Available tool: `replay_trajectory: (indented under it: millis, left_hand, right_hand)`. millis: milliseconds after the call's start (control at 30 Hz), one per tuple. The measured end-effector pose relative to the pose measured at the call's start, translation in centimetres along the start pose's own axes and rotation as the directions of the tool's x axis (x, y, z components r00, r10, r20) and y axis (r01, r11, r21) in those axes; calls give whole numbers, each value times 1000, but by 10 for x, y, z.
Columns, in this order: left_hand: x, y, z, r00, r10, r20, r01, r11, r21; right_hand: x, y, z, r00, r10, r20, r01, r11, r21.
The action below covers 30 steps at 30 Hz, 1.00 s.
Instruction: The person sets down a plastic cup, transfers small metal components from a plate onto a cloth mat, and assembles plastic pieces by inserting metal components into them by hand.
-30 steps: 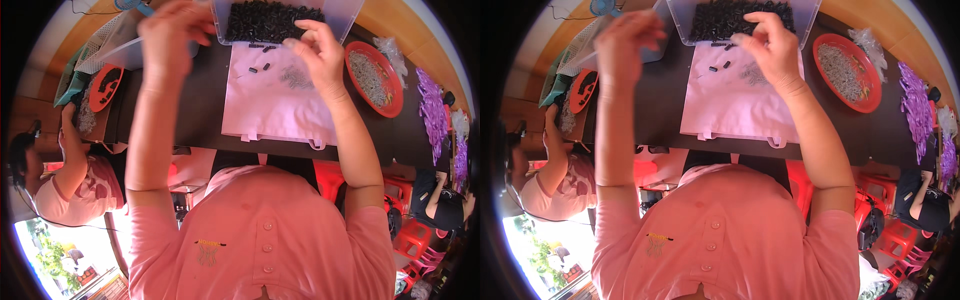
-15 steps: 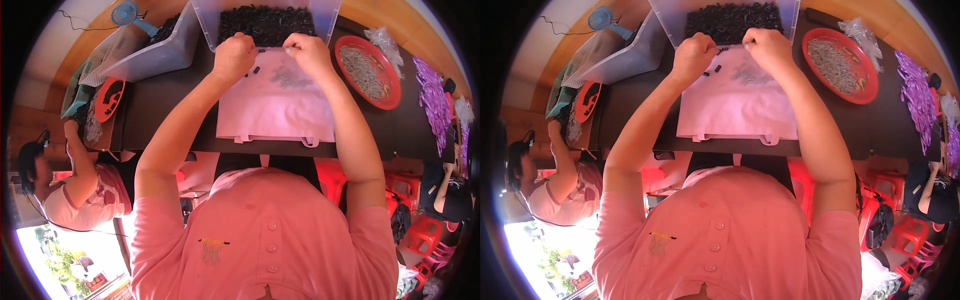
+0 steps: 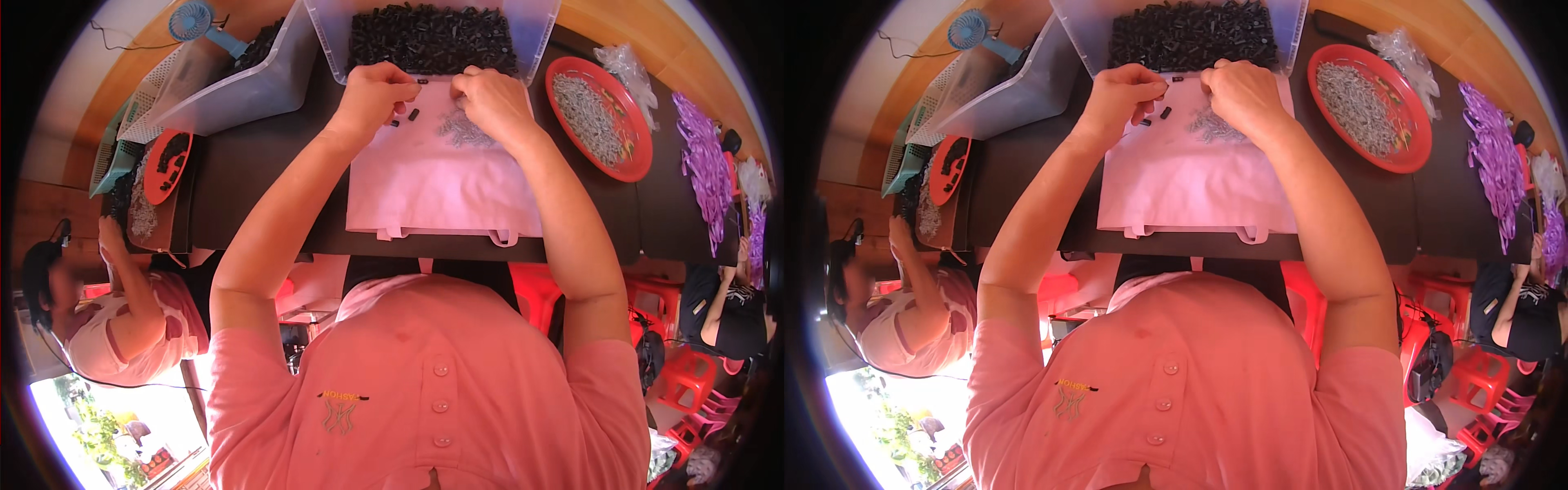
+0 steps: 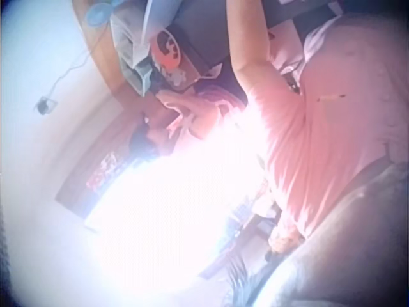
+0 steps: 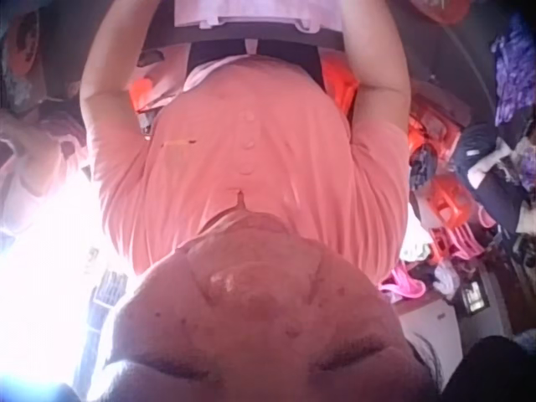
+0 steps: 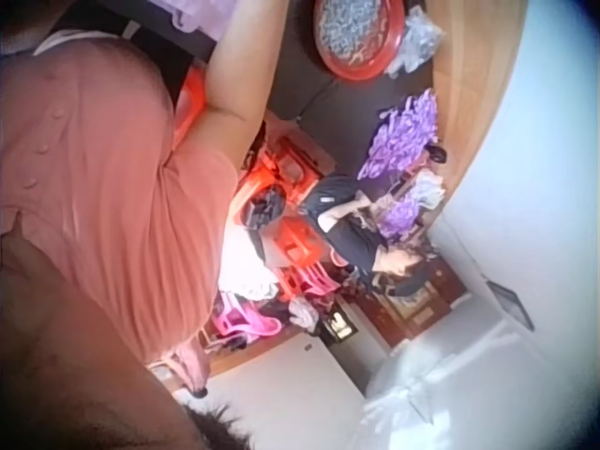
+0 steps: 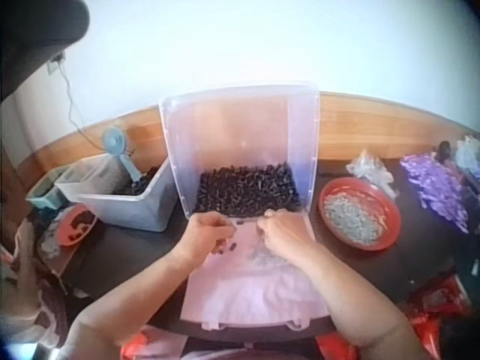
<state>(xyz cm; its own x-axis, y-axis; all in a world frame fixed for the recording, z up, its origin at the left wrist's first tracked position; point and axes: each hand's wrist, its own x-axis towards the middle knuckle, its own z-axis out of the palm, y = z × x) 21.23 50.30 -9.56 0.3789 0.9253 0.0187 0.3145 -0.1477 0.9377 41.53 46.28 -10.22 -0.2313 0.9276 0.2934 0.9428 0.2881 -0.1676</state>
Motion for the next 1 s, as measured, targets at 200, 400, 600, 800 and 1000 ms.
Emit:
replay_trajectory:
  millis: [200, 400, 600, 800, 1000]
  left_hand:
    - [-20, -6, -5, 992, -105, 68, 125, 810, -573]
    - [-21, -10, -11, 995, -43, 87, 88, 774, -627]
    - [-24, -7, -10, 988, -31, 154, 125, 748, -652]
    - [-26, -7, -4, 985, -23, 169, 129, 751, -648]
    - [-30, -5, 0, 981, -22, 195, 145, 752, -643]
  right_hand:
    - [4, -2, 12, 997, -46, -67, 38, 993, -114]
    - [1, -3, 11, 993, -62, -105, 50, 993, -106]
    - [2, -2, 15, 993, -75, -95, 61, 988, -143]
    - [3, 0, 10, 977, 90, -192, -24, 947, 321]
    - [-4, -37, -9, 987, 160, -7, -57, 394, 917]
